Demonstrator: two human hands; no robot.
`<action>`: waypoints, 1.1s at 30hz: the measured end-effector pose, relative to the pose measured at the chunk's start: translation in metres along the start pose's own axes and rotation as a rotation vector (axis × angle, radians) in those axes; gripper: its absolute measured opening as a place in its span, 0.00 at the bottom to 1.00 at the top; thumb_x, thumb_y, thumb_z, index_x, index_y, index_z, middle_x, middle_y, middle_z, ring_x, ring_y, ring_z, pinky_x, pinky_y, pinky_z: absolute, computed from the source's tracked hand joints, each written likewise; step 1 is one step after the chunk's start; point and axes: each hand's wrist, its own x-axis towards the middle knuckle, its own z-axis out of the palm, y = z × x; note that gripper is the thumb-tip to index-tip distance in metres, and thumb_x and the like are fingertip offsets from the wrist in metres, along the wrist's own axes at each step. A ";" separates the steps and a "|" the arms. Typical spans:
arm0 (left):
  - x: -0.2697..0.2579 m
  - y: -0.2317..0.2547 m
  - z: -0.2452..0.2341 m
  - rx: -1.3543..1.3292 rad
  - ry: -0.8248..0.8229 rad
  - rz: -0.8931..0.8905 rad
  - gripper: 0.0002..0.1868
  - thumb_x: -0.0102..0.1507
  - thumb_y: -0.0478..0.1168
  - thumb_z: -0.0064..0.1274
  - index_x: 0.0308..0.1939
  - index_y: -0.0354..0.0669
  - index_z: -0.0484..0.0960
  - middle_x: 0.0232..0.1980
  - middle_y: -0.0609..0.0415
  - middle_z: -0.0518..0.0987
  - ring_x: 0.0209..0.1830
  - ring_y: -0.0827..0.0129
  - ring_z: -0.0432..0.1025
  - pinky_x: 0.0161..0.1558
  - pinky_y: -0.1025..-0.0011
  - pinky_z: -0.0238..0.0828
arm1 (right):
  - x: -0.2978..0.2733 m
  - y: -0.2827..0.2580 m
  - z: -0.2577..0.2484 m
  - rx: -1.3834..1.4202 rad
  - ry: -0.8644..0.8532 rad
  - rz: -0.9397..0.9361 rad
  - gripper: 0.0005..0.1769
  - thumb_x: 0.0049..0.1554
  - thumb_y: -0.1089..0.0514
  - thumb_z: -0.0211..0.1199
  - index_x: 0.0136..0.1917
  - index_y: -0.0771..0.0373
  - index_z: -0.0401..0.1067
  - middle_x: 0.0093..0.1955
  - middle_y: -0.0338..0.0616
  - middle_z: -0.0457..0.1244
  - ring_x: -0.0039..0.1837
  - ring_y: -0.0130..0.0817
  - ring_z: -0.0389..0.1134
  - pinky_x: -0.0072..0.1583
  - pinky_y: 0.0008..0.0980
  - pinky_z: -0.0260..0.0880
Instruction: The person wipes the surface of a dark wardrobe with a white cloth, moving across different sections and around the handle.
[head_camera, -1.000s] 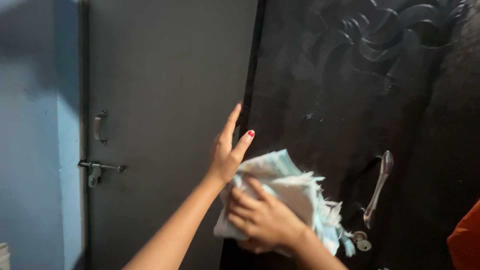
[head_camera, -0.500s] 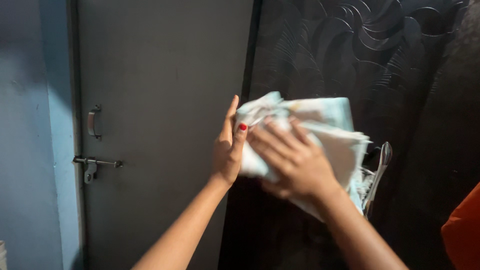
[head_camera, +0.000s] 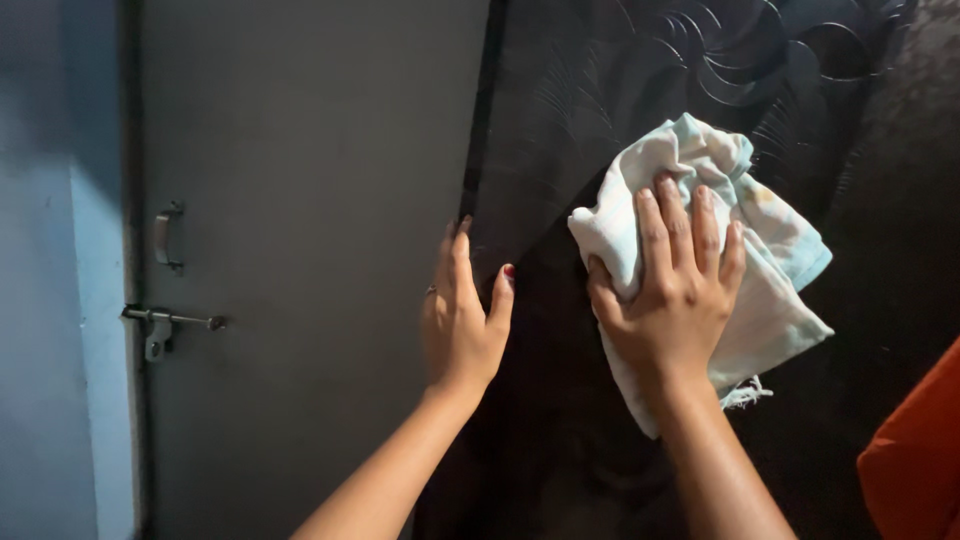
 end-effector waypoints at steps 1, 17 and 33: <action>-0.001 0.001 0.000 0.030 0.012 -0.003 0.31 0.69 0.50 0.49 0.73 0.41 0.63 0.72 0.41 0.71 0.61 0.47 0.76 0.54 0.57 0.77 | -0.002 -0.001 0.002 -0.006 0.006 0.011 0.40 0.55 0.43 0.67 0.77 0.60 0.66 0.81 0.48 0.57 0.84 0.50 0.51 0.82 0.57 0.41; -0.012 -0.002 0.015 0.124 0.035 0.018 0.34 0.71 0.60 0.45 0.74 0.43 0.62 0.70 0.41 0.74 0.63 0.45 0.75 0.53 0.58 0.78 | -0.028 0.006 0.000 -0.008 0.036 -0.039 0.41 0.58 0.38 0.68 0.77 0.60 0.67 0.80 0.54 0.56 0.83 0.54 0.51 0.77 0.57 0.45; -0.012 0.004 0.015 0.157 0.033 -0.017 0.34 0.70 0.59 0.47 0.72 0.43 0.64 0.69 0.41 0.74 0.61 0.44 0.75 0.52 0.55 0.77 | -0.039 0.002 -0.006 -0.004 0.006 -0.073 0.43 0.54 0.36 0.70 0.75 0.58 0.67 0.80 0.53 0.57 0.83 0.53 0.51 0.75 0.67 0.42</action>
